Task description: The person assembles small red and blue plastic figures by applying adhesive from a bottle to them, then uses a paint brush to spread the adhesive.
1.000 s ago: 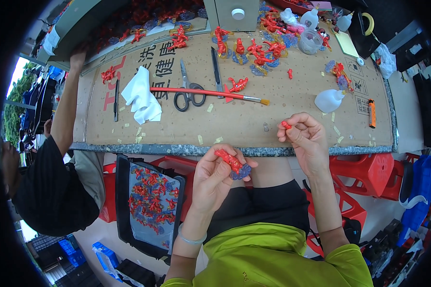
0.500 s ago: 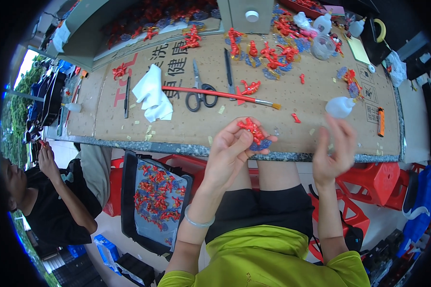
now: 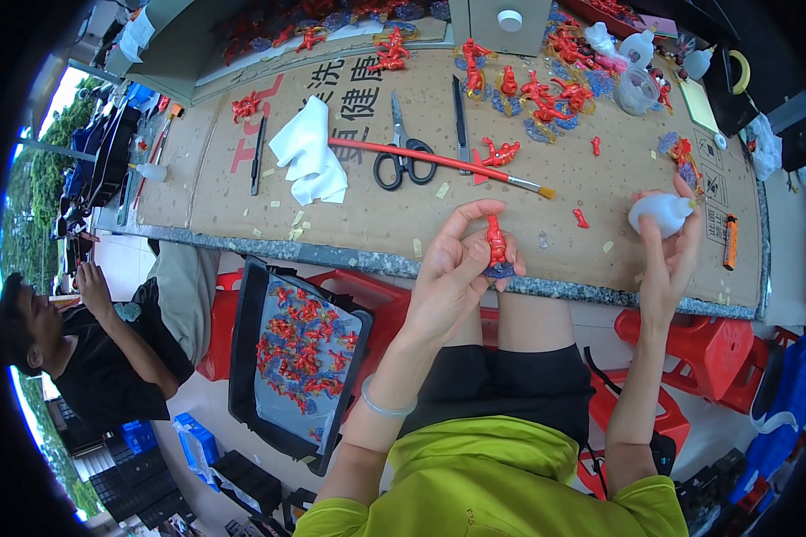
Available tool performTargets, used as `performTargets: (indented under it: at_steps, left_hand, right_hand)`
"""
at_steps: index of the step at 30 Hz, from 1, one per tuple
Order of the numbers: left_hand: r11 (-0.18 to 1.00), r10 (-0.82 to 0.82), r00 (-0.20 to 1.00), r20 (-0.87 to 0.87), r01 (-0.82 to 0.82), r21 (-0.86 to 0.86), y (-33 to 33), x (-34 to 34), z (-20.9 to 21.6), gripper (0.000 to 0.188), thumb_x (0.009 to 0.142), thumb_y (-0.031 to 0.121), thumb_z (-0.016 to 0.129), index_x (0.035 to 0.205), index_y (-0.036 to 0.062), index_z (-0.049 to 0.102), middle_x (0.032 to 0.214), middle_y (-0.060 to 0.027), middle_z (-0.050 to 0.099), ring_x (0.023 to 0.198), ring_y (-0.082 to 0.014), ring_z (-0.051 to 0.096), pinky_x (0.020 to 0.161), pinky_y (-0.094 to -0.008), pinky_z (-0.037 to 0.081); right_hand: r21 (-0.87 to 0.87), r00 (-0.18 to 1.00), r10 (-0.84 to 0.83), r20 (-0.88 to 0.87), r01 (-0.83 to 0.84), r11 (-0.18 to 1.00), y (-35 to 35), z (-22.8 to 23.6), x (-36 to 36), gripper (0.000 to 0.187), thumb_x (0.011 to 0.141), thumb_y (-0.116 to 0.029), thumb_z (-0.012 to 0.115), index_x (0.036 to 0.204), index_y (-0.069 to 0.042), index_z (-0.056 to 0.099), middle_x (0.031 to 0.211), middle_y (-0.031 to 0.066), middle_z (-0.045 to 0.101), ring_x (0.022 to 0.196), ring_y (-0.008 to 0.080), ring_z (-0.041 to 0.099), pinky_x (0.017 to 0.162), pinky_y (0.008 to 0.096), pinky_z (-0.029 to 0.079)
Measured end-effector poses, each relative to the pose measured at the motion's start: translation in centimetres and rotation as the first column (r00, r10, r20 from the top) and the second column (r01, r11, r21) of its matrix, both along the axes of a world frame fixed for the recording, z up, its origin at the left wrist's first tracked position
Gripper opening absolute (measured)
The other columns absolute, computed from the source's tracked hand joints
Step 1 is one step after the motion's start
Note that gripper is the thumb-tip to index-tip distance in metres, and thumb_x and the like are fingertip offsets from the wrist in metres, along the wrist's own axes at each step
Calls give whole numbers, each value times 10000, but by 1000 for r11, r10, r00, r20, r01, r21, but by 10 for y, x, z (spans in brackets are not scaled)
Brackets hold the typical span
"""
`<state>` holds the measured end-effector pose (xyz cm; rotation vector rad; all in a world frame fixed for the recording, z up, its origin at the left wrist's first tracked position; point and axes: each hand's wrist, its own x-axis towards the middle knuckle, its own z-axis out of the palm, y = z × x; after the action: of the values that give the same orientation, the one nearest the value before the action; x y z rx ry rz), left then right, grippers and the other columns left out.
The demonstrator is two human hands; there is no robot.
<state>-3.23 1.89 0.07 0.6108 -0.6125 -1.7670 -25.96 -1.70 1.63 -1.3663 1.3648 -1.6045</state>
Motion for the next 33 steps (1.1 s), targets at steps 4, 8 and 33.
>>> performTargets:
  at_steps: [4,8,33]
  left_hand:
    - [999,-2,1000,26,3,-32,2,1,-5,314,974,171,445,1253,33,398,884,-87,559,844,-168,575,655,-244,420]
    - [997,24,999,40,-20,-80,4,-1,-6,308,970,168,454,1243,29,417,904,-84,568,857,-154,573,663,-243,417]
    - [996,30,999,42,-27,-82,6,6,-8,358,953,151,484,1274,7,420,946,-65,564,812,-140,578,604,-221,413]
  right_hand:
    - [98,981,171,89,-180,979,33,19,22,436,816,-23,647,1189,20,424,1025,135,627,958,159,594,840,254,454]
    - [262,952,251,176,-291,920,48,23,36,463,762,-255,726,1050,21,491,845,94,624,718,128,614,664,222,469]
    - [-5,913,246,-325,-262,965,48,32,49,314,704,-65,753,952,54,604,835,119,670,736,132,635,653,228,490]
